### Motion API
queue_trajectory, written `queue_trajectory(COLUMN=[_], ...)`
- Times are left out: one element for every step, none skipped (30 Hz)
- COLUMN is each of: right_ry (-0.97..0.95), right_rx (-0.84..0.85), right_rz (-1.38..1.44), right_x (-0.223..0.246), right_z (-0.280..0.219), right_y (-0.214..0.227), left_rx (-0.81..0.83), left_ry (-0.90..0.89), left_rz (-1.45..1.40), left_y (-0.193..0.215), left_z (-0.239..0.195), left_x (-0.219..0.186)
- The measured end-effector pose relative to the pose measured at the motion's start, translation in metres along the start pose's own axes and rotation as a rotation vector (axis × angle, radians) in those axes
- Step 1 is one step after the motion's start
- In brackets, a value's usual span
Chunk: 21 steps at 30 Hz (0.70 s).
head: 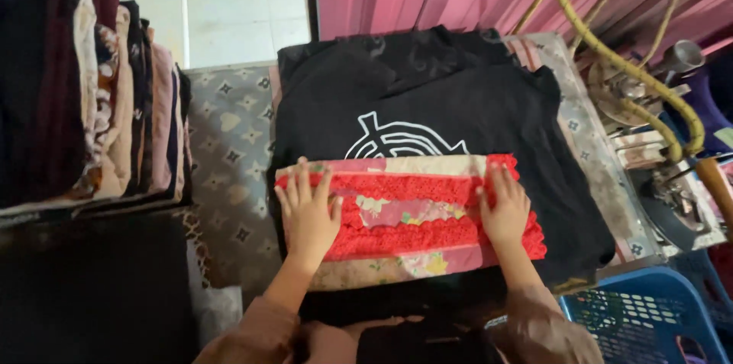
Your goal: The person folds a stack of black t-shirts and patterned cloths on a table. They handle each item individually, folding them into neat rectangles and placing them onto a growing pile to the left. The process involves smoothing the fabric and aligning edges before stacking.
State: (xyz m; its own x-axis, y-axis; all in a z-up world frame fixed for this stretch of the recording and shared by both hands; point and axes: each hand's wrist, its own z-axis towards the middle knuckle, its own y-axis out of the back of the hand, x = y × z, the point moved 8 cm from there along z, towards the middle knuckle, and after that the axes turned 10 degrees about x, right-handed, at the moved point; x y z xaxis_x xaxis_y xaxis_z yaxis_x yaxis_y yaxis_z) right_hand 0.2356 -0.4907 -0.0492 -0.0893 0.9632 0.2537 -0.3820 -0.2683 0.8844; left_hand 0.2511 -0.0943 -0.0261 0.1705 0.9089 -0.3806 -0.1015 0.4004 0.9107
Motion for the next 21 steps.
queue_trajectory(right_ry=[0.001, -0.209, -0.418, -0.417, -0.567, -0.717, -0.724, -0.682, -0.638, -0.643, -0.596, -0.549, -0.548, -0.554, -0.556, -0.551, -0.562, -0.573, -0.574, -0.574, -0.579], right_rx=[-0.014, -0.005, 0.013, 0.009, 0.091, 0.172, 0.16, 0.168, 0.173, 0.157, 0.088, 0.019, 0.016, -0.027, -0.067, -0.068, -0.074, -0.081, -0.075, -0.034, 0.012], right_rz=[-0.009, 0.016, 0.044, 0.036, 0.006, -0.023, -0.025, -0.025, -0.028, -0.032, -0.011, 0.009, 0.005, 0.008, 0.011, 0.008, -0.034, -0.076, -0.076, -0.087, -0.098], right_x=[-0.012, -0.041, -0.07, -0.076, -0.091, -0.106, -0.113, -0.118, -0.123, -0.124, -0.121, -0.118, -0.121, -0.124, -0.128, -0.128, -0.126, -0.125, -0.131, -0.138, -0.144], right_z=[0.012, 0.023, 0.025, 0.036, 0.036, 0.033, 0.034, 0.037, 0.042, 0.047, 0.05, 0.053, 0.056, 0.058, 0.061, 0.066, 0.068, 0.069, 0.07, 0.07, 0.065], right_y=[-0.008, -0.018, -0.029, -0.03, -0.036, -0.042, -0.049, -0.057, -0.065, -0.065, -0.063, -0.061, -0.069, -0.073, -0.078, -0.083, -0.088, -0.093, -0.099, -0.108, -0.118], left_rx=[-0.011, -0.022, -0.024, -0.027, 0.012, 0.05, 0.046, 0.108, 0.166, 0.158, 0.141, 0.123, 0.121, 0.115, 0.109, 0.106, 0.091, 0.075, 0.08, 0.074, 0.074], left_ry=[-0.011, -0.024, -0.03, -0.033, -0.049, -0.066, -0.079, -0.067, -0.057, -0.07, -0.059, -0.047, -0.049, -0.039, -0.024, -0.021, -0.01, 0.002, 0.006, -0.003, -0.013], left_rz=[-0.007, -0.003, 0.0, -0.008, 0.036, 0.079, 0.076, 0.079, 0.081, 0.076, 0.095, 0.113, 0.108, 0.113, 0.117, 0.112, 0.135, 0.158, 0.159, 0.141, 0.125], left_y=[0.002, 0.003, 0.003, 0.003, -0.002, -0.006, -0.013, -0.025, -0.037, -0.039, -0.04, -0.041, -0.041, -0.04, -0.039, -0.042, -0.042, -0.043, -0.046, -0.049, -0.051], left_z=[0.002, 0.005, 0.002, 0.005, 0.007, 0.008, 0.006, 0.004, 0.004, 0.006, 0.003, 0.0, 0.0, 0.0, -0.001, -0.001, -0.001, -0.002, -0.001, -0.001, -0.004], left_x=[0.0, 0.001, 0.001, 0.003, 0.003, 0.003, 0.006, 0.01, 0.014, 0.014, 0.015, 0.016, 0.015, 0.015, 0.015, 0.012, 0.012, 0.013, 0.015, 0.016, 0.019])
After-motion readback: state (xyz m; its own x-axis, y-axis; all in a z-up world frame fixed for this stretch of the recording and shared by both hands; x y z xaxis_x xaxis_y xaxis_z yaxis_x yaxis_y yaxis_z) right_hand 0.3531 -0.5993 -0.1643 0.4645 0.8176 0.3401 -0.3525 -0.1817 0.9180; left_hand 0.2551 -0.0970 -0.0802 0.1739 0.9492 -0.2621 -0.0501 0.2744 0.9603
